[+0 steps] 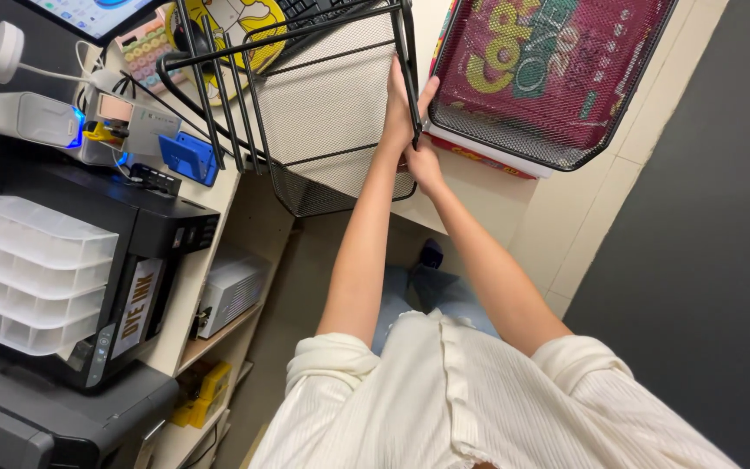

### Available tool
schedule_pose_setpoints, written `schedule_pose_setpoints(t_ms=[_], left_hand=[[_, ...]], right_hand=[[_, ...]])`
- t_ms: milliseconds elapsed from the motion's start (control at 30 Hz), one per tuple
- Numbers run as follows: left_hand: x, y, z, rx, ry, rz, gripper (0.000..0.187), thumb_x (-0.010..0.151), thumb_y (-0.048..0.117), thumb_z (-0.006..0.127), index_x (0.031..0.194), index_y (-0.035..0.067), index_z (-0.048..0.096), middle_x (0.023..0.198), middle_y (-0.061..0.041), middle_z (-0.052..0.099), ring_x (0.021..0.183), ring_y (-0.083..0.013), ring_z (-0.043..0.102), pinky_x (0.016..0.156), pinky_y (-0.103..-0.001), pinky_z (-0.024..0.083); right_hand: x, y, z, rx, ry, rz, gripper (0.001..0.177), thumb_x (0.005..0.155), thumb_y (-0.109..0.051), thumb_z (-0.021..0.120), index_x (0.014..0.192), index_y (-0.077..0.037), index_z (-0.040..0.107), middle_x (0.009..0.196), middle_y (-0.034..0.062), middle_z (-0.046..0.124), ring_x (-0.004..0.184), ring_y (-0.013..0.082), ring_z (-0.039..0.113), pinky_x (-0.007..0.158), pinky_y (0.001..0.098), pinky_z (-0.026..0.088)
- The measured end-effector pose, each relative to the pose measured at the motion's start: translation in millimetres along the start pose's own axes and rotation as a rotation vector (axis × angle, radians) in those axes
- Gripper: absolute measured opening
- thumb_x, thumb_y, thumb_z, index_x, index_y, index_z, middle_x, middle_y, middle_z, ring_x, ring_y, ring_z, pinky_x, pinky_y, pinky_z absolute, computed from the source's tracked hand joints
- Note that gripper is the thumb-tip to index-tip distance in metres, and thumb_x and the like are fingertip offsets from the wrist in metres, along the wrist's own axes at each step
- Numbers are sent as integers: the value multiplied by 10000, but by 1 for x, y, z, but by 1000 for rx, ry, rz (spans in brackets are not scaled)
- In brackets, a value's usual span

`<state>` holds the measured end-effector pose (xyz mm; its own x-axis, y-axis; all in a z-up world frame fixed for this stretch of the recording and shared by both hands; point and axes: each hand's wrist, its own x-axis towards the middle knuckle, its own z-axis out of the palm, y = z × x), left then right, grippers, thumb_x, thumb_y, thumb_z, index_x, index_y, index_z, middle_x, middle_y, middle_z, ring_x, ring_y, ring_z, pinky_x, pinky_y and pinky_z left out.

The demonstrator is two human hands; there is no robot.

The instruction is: The person organizes office supplies by placing a stack of white paper and a pink package of copy paper onto a desk. They then pick up a black wire mesh document tray, place it on the desk, and adjust its position multiple times.

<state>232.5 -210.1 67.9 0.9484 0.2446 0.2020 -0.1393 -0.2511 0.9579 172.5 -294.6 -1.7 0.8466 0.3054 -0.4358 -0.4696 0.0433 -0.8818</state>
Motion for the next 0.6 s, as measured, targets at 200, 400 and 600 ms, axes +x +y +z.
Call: schedule_pose_setpoints(t_ms=[200, 400, 600], left_hand=[[1, -21, 18, 53, 102, -107, 744, 1083, 259, 541, 1632, -18, 123, 1648, -307, 306, 1527, -439, 334, 1238, -442, 335], [9, -41, 12, 89, 31, -18, 803, 991, 71, 476, 1636, 12, 1, 1661, -327, 220, 1530, -474, 286, 1231, -456, 325], [12, -37, 8, 248, -51, -243, 867, 927, 65, 507, 1606, 35, -31, 1589, -328, 308, 1368, -475, 485, 1116, -474, 444]], right_hand=[[33, 56, -10, -397, 225, -232, 281, 970, -232, 633, 941, 47, 630, 809, 152, 708, 694, 226, 688, 605, 369, 535], [-3, -5, 11, -353, 247, -181, 275, 986, -199, 567, 901, 58, 621, 733, 191, 698, 607, 240, 707, 565, 388, 539], [4, 15, 5, -413, 252, -255, 258, 1006, -161, 549, 891, 62, 610, 709, 184, 688, 594, 253, 706, 559, 410, 542]])
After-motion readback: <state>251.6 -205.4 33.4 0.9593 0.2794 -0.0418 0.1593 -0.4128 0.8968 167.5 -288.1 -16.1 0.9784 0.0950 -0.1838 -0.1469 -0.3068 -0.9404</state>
